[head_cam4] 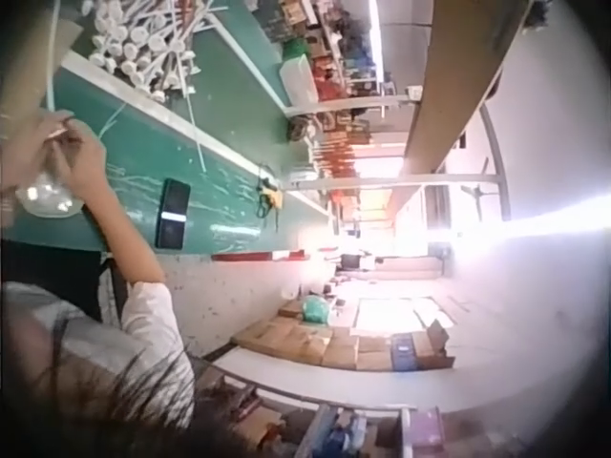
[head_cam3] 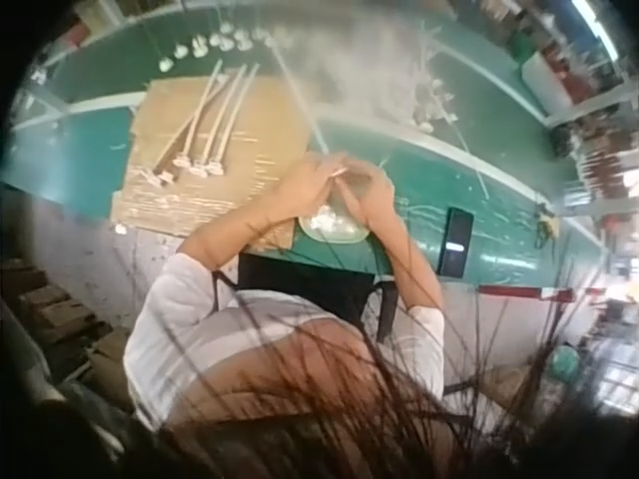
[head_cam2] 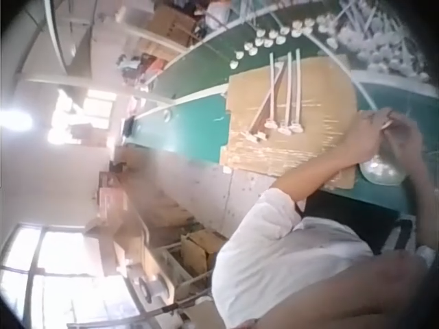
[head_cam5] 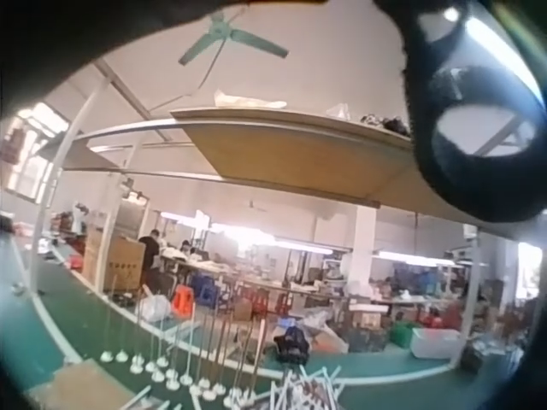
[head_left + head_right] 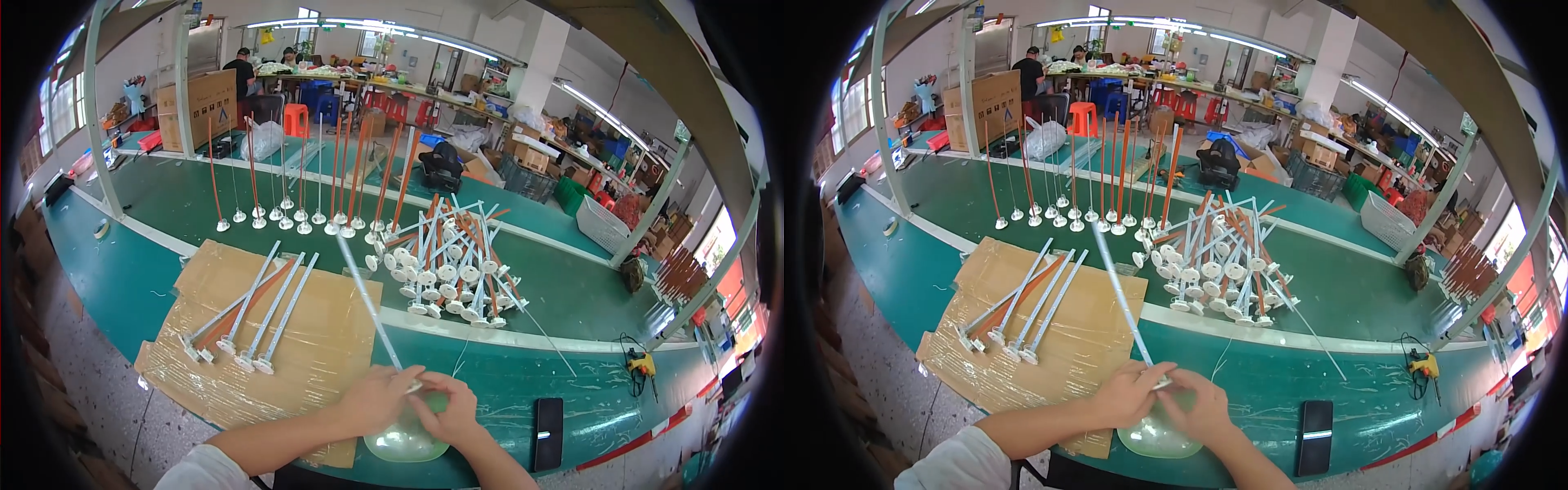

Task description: Assembling LED light strips by inserting them into white plastic bases and organizing the components on a factory workbench.

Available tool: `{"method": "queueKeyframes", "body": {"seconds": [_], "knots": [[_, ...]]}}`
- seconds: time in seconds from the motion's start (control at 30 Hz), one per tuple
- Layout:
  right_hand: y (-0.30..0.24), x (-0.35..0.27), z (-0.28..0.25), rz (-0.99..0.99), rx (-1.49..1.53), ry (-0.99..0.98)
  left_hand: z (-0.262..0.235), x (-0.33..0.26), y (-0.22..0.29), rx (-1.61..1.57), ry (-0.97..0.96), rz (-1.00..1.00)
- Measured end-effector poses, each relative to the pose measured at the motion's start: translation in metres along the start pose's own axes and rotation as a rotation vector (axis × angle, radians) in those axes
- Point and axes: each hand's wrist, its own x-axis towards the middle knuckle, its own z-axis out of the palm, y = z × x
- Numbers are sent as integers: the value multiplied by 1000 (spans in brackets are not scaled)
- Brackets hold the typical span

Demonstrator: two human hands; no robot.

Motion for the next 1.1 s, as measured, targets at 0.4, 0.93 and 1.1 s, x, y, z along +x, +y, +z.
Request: {"method": "queueKeyframes", "body": {"seconds": [0.4, 0.93, 1.1], "knots": [[1, -5, -16, -332, -241, 94, 3, -2, 9, -57, 105, 70], [-2, -8, -26, -227, -43, -722, 4, -3, 3, -144, 17, -94], [6, -7, -22, -264, -42, -749, 2, 0, 1, -129, 36, -8]]}}
